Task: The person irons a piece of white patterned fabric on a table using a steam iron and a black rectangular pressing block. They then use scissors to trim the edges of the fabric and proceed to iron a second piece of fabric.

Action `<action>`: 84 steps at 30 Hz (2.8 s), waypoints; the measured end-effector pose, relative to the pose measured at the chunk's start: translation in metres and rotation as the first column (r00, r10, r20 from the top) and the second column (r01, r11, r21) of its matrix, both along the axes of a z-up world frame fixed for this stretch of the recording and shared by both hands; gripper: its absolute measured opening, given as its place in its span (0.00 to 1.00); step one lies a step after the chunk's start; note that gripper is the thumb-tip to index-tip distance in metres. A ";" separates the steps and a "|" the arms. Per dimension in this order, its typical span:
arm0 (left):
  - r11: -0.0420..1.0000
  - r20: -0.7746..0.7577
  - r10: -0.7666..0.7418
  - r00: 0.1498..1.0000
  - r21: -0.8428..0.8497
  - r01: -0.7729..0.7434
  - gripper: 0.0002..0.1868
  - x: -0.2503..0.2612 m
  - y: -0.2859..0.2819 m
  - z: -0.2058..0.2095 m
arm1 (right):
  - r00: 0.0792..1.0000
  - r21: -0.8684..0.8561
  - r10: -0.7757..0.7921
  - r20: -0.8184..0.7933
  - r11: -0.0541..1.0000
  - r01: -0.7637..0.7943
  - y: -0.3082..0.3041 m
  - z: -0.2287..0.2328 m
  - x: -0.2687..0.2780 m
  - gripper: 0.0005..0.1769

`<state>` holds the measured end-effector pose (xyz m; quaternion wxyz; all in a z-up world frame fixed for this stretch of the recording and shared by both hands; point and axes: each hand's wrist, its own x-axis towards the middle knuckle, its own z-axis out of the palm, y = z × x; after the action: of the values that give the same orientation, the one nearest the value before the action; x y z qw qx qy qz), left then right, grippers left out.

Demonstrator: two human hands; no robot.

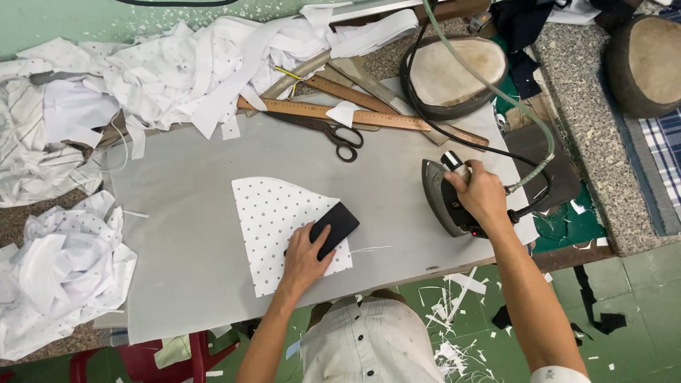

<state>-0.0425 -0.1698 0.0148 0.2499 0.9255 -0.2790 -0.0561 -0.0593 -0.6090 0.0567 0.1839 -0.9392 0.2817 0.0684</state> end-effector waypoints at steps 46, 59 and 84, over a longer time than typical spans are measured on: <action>0.538 0.368 0.821 0.437 -0.242 -0.807 0.32 -0.051 0.089 -0.035 | 0.756 -0.142 0.654 -0.028 0.746 -0.650 0.176 -0.119 0.220 0.42; 0.562 0.234 0.826 0.513 -0.284 -0.777 0.29 -0.063 0.115 -0.059 | 0.991 0.882 0.113 0.072 0.457 -0.116 0.209 0.034 0.014 0.31; 0.994 0.303 -0.109 0.947 0.010 0.111 0.28 -0.075 0.018 -0.037 | 0.869 0.878 0.316 -0.380 0.420 0.231 0.259 0.006 -0.288 0.27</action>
<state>-0.1174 -0.1518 -0.0219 0.2039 0.9053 -0.3652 0.0736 -0.3472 -0.3499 0.0623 0.5795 -0.6457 0.2115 0.4501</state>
